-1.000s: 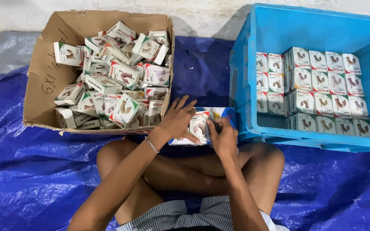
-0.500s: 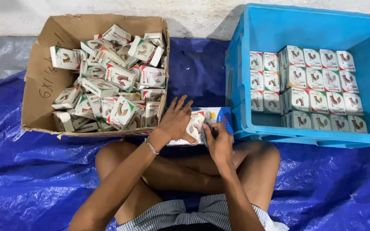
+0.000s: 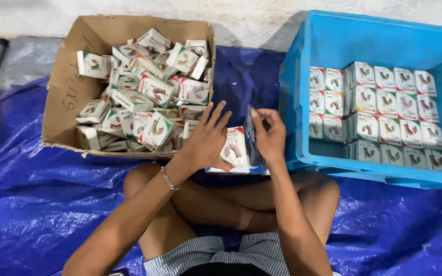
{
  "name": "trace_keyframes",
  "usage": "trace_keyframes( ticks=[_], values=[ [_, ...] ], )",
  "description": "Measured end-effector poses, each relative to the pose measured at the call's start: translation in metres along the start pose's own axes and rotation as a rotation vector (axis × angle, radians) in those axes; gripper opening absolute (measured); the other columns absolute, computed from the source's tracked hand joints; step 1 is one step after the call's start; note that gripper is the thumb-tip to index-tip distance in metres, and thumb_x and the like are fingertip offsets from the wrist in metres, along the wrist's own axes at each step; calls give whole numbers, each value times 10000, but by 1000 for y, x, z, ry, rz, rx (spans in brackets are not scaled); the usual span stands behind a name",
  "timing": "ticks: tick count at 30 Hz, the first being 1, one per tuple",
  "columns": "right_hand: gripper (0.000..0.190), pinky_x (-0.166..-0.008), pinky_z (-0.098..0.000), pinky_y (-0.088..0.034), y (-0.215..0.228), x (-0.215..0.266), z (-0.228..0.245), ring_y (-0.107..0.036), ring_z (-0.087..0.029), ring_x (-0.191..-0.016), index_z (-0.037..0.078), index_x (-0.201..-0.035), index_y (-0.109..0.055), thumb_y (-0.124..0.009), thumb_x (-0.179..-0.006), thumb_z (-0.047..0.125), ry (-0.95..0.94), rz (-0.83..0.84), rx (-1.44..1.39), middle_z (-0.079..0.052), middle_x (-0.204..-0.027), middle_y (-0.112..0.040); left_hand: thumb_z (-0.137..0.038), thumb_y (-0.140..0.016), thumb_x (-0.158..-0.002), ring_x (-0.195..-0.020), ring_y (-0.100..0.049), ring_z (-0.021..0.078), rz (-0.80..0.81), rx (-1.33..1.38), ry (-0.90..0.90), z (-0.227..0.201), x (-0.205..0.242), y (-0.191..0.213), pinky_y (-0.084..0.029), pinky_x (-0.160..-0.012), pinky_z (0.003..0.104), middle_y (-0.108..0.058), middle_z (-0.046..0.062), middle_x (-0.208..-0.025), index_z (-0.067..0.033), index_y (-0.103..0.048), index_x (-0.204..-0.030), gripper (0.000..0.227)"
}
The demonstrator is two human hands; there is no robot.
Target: The person is sorting small product boxes from a cardboard box into a blue plastic crate, marking each box with a black marker before placement.
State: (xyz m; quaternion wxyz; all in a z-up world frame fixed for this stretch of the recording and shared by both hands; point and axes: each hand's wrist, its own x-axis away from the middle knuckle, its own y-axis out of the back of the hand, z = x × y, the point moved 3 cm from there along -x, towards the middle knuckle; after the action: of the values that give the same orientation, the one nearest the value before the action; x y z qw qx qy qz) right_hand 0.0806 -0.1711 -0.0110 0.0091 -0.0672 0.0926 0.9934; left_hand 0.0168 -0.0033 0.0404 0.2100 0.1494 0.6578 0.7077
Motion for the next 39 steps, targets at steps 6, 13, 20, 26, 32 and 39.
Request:
trace_keyframes(
  ticks=[6, 13, 20, 26, 32, 39],
  values=[
    [193, -729, -419, -553, -15, 18, -1, -693, -307, -873, 104, -1117, -623, -685, -964, 205, 38, -10, 151, -163, -898, -707, -837, -603, -524, -1447, -292, 420, -81, -32, -24, 10, 3, -8, -121, -1206, 563, -591, 198, -1364, 58, -721, -1005, 1023],
    [222, -824, -409, -532, -6, 43, -28, -641, -335, -936, 153, -963, -673, -758, -788, 45, 354, 145, 444, -91, -912, -665, -902, -484, -510, -1454, -274, 424, -53, -5, -61, 13, -8, -20, -135, -1205, 559, -560, 212, -1398, 82, -707, -1021, 1131],
    [406, -921, -546, -485, 7, 26, 36, -583, -499, -1053, -25, -1063, -677, -720, -664, 38, 309, 519, 336, -261, -1096, -641, -848, -570, -526, -1443, -289, 419, -45, 15, -65, 6, -29, 6, -189, -1189, 569, -557, 208, -1393, 69, -702, -1044, 1061],
    [864, -994, -584, -439, 38, 13, 65, -505, -557, -1190, -119, -1364, -432, -852, -639, 92, 228, 650, 262, -383, -1251, -534, -875, -593, -555, -1436, -292, 419, -36, 82, -70, 0, -53, 26, -213, -1180, 560, -541, 205, -1401, 86, -688, -1054, 1086],
    [1300, -1008, -624, -438, 66, 0, 100, -355, -600, -1295, -109, -1502, -28, -943, -612, 136, 144, 700, 261, -453, -1402, -300, -852, -645, -568, -1439, -272, 420, 29, 110, -75, 0, -80, 61, -226, -1170, 573, -518, 193, -1426, 73, -680, -1081, 1058],
    [1173, -937, -554, -452, 138, -50, 128, -474, -479, -1274, 7, -1506, -307, -963, -555, 210, 202, 663, 320, -261, -1538, -288, -749, -739, -556, -1420, -293, 434, -150, 217, -164, -28, -135, 72, -249, -1159, 542, -562, 231, -1360, 115, -674, -1033, 989]
  ],
)
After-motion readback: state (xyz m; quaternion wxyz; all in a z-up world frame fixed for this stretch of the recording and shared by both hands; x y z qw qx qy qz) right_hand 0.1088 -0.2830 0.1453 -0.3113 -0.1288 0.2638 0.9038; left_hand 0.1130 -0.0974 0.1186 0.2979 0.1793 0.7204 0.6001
